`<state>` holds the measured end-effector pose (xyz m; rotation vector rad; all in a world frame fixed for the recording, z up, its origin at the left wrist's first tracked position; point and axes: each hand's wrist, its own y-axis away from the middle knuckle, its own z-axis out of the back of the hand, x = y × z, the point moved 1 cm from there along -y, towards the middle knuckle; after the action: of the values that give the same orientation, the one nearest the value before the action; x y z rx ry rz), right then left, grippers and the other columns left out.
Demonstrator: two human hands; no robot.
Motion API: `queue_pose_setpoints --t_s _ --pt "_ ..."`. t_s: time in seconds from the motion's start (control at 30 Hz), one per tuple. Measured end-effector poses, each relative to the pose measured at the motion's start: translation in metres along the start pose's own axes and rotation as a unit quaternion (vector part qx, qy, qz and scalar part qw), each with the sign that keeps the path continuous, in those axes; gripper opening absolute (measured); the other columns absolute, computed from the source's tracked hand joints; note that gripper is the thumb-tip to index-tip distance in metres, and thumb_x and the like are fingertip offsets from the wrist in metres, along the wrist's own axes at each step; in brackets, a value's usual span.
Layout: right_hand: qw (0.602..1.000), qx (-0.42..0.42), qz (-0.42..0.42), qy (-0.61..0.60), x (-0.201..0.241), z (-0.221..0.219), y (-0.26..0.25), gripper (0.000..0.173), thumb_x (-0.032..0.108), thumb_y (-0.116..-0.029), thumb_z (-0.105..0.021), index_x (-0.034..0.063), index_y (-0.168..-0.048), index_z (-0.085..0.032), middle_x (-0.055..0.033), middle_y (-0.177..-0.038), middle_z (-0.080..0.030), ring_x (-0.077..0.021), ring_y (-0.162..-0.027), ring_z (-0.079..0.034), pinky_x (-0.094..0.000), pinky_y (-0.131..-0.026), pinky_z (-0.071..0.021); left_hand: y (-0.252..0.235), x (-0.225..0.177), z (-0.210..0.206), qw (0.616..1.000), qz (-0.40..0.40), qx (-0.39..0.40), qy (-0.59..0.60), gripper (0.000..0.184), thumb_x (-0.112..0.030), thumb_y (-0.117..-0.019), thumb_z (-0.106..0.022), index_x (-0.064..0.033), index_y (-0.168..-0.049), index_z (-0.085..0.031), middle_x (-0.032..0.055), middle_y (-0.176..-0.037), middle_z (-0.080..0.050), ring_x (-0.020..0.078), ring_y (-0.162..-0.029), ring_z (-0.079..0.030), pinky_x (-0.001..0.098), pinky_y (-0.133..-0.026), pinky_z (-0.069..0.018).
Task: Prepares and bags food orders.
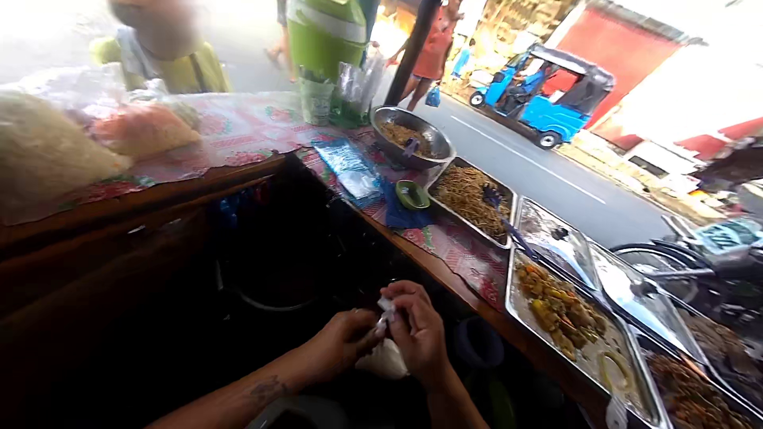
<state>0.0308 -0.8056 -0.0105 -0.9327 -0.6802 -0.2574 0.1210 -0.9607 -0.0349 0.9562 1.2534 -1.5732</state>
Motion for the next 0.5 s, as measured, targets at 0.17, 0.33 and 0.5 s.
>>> queue_pose_setpoints --t_s 0.17,0.33,0.5 --pt "0.976 0.146 -0.119 -0.113 -0.011 -0.006 -0.014 0.097 0.036 -0.0828 -0.084 -0.0135 -0.149 -0.033 -0.0111 -0.141 -0.059 -0.0011 -0.126 -0.057 -0.0220 -0.108 -0.0477 -0.042 -0.028 0.033 0.983 -0.140 -0.014 -0.119 0.025 -0.013 -0.1036 -0.054 0.0052 -0.089 -0.064 0.0131 -0.078 -0.061 0.0146 -0.073 -0.059 0.0259 -0.071 -0.0494" --pt "0.891 -0.108 -0.392 -0.201 -0.002 -0.040 -0.053 0.021 0.007 -0.1067 -0.045 -0.0021 -0.120 -0.059 0.0007 -0.092 -0.070 -0.0025 -0.084 -0.068 -0.0228 -0.079 -0.0591 -0.081 -0.039 0.077 0.982 -0.144 -0.039 -0.115 0.021 -0.003 -0.0981 -0.059 0.0065 -0.115 -0.068 0.0148 -0.097 -0.071 0.0154 -0.088 -0.069 0.0314 -0.085 -0.0567" --pt "0.821 -0.160 -0.460 -0.298 -0.026 -0.017 -0.096 0.047 0.033 -0.1140 -0.025 0.0019 -0.141 -0.048 -0.0163 -0.111 -0.071 -0.0277 -0.096 -0.073 -0.0443 -0.078 -0.0633 -0.088 -0.010 0.169 0.948 -0.084 -0.293 -0.089 0.017 -0.011 -0.1013 -0.060 0.0029 -0.108 -0.067 0.0056 -0.085 -0.069 0.0079 -0.072 -0.065 0.0271 -0.069 -0.0575"
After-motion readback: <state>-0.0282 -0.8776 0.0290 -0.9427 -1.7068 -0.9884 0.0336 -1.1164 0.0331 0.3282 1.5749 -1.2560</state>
